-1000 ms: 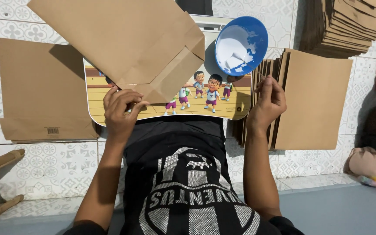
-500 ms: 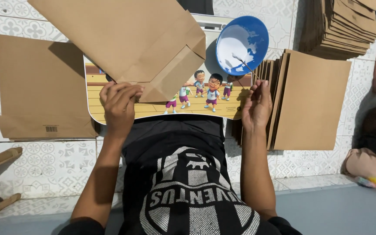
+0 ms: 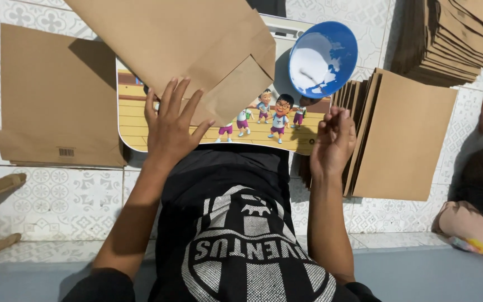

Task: Applying glue to the bottom of paper bags and folding them to complete the assembly.

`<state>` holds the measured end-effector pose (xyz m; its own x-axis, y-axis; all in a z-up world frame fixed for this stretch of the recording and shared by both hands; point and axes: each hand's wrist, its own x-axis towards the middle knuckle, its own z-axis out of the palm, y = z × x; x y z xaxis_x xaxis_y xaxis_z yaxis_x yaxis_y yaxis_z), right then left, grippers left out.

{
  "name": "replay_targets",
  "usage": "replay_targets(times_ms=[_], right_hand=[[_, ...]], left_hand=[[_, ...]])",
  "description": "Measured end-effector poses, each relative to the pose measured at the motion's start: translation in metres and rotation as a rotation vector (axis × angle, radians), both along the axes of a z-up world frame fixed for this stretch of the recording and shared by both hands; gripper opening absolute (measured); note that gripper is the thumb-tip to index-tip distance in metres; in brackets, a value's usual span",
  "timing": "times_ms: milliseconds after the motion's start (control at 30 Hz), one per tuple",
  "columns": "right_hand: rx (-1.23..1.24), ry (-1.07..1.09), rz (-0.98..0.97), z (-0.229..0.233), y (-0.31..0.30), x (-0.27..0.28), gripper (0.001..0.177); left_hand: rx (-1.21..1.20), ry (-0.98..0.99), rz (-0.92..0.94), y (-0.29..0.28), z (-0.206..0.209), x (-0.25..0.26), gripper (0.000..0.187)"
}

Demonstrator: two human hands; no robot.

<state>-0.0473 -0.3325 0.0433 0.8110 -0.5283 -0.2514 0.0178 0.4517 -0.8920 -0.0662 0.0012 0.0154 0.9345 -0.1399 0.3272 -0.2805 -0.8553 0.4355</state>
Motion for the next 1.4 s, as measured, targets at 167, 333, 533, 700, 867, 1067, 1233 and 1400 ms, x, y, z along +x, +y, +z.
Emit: replay_targets(times_ms=[167,333,533,700,867,1067,1233,1400], right_hand=[[-0.183,-0.019,0.157,0.001,0.044,-0.026,0.014],[-0.391,-0.025,0.266,0.005,0.076,-0.044,0.015],[-0.652,-0.053,0.295,0.003,0.076,-0.034,0.013],[-0.779,-0.191,0.24,0.006,0.058,-0.019,0.011],[-0.836,-0.234,0.301,0.001,0.064,-0.023,0.011],[-0.858,-0.381,0.469,-0.004,0.084,-0.047,0.013],[-0.983,-0.428,0.508,-0.018,0.074,-0.039,0.012],[-1.134,-0.398,0.379,-0.02,0.043,-0.006,0.009]], left_hand=[[0.023,0.007,0.01,0.003,-0.009,0.002,0.056],[0.011,0.004,0.011,0.003,-0.011,0.002,0.055],[0.003,0.004,0.004,0.004,-0.012,0.002,0.056],[-0.002,0.012,0.005,0.004,-0.009,0.002,0.054],[0.006,0.019,0.003,0.005,-0.011,0.002,0.054],[-0.008,0.018,-0.001,0.004,-0.009,0.002,0.053],[0.004,0.008,0.0,0.004,-0.008,0.002,0.054],[-0.01,0.022,0.002,0.004,-0.008,0.002,0.052]])
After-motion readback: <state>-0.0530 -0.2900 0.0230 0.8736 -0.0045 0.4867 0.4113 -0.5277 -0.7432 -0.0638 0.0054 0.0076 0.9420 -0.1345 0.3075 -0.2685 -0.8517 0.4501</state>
